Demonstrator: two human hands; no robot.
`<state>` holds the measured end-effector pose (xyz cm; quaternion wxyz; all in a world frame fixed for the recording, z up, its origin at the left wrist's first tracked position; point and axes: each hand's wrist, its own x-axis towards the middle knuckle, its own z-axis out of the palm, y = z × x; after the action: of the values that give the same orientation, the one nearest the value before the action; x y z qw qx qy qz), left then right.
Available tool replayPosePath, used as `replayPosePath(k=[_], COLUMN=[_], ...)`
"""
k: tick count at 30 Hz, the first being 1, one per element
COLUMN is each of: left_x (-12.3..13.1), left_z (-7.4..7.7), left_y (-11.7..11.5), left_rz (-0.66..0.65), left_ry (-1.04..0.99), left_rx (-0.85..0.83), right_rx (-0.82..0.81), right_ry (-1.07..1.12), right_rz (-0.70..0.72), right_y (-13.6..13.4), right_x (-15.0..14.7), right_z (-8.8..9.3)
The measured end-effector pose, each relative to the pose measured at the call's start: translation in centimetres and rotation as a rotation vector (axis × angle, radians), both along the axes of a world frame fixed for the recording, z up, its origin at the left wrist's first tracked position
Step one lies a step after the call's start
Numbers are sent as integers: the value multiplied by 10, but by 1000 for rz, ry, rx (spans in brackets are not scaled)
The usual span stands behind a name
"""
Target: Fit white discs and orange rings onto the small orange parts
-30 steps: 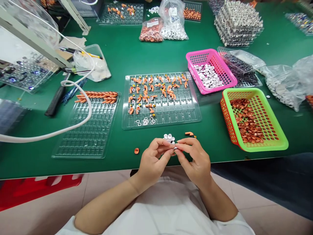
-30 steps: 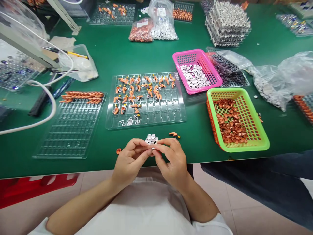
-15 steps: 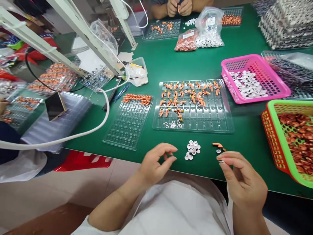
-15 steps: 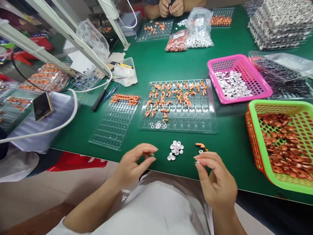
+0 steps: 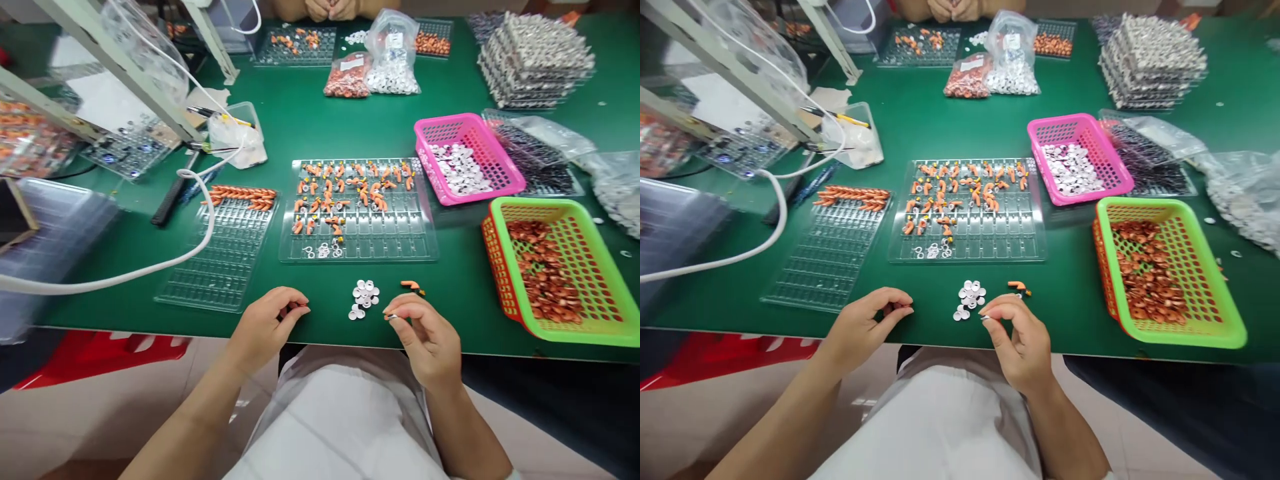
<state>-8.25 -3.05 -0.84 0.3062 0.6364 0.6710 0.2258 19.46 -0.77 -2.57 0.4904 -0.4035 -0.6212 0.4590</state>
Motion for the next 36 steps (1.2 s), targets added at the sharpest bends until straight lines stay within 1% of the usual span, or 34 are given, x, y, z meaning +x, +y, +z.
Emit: replayPosePath(k=[3,6,9,13,16,21,24,28,31,36], left_x=[13,38,65,92,103,107,106,106,105,104], left_z=[4,10,13,12,10,11,12,10,8,1], left_y=[4,11,20,30,35,39,37,35,35,38], left_rz=[60,103,101,113,126,85,74,40,-20,-115], left_ry=[-152,-435,-687,-849,-892,-951,-919,-866,-852,-747], left_rx=[-45,-66,-170,-235,-260,-298,-298,-282,-273,-228], right_rx=[-14,-38,-46,-6,42,137,159,171,119,-73], right_ry=[59,109,130,68,-25,-175,-217,-238,-233,-212], right_rz=[9,22,57,153,156,26,-5,1,16,55], right_y=[-2,-3,-5,-10,-12,-12,-12,-11,-6,6], right_x=[-2,-4,-5,-3,-1,1,2,3,4,7], right_z=[2,3,5,10,12,10,8,8,6,0])
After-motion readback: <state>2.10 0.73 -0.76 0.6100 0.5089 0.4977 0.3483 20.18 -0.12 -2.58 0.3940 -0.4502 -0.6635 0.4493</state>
